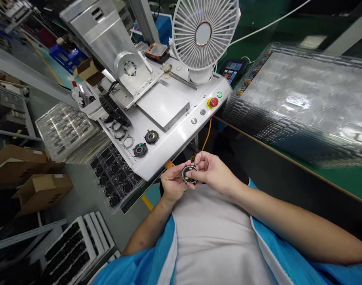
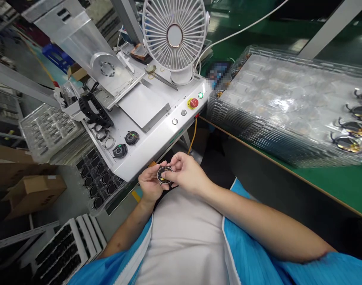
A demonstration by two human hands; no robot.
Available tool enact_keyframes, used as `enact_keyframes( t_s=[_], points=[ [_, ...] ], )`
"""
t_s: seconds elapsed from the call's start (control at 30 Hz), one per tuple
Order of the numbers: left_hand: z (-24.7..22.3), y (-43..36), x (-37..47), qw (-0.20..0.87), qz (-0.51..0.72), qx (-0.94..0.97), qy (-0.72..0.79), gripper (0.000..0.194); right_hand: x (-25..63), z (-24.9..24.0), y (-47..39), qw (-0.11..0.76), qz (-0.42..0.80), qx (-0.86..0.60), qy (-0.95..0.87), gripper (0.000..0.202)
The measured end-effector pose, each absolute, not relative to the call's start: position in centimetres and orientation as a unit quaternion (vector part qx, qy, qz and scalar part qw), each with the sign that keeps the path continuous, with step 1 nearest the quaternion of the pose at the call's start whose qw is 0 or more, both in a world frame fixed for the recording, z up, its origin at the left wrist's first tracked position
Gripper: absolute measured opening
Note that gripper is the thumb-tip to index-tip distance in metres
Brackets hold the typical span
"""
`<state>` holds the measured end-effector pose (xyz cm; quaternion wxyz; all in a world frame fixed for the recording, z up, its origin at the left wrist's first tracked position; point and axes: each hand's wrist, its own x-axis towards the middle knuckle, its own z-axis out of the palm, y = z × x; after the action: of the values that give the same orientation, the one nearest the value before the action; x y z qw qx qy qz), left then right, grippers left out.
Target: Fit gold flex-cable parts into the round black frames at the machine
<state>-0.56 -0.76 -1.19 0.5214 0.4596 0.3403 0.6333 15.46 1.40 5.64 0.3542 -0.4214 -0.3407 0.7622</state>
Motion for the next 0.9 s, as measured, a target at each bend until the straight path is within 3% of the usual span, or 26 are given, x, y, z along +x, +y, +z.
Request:
enact_keyframes(
  t_s=[0.13, 0.37, 0.53, 0.7, 0.9],
  points=[
    [-1.3, -1.0, -0.6, 0.504, 0.637, 0.473, 0.341, 0.056, 15.9, 4.8, 1.6, 0.282, 0.760, -0.442, -0.384, 0.053],
    [-0.7, -0.3, -1.0, 0.460, 0.596, 0.572, 0.325, 0.061, 15.6, 3.6, 0.9, 0.354, 0.795, -0.386, -0.307, 0.060],
    [-0.4, 0.0, -0.8, 0.458, 0.611, 0.526, 0.375, 0.054, 14.8, 3.7, 1.3, 0.388, 0.782, -0.384, -0.301, 0.059],
    [0.2, 0.6, -1.2, 0.472, 0.638, 0.454, 0.405, 0.044, 14.6, 4.3, 6.4, 0.353, 0.726, -0.412, -0.422, 0.054],
    [1.8, 0.6, -1.7, 0.543, 0.580, 0.469, 0.386, 0.037, 15.5, 6.5, 16.9, 0.482, 0.564, -0.529, -0.411, 0.037]
  ],
)
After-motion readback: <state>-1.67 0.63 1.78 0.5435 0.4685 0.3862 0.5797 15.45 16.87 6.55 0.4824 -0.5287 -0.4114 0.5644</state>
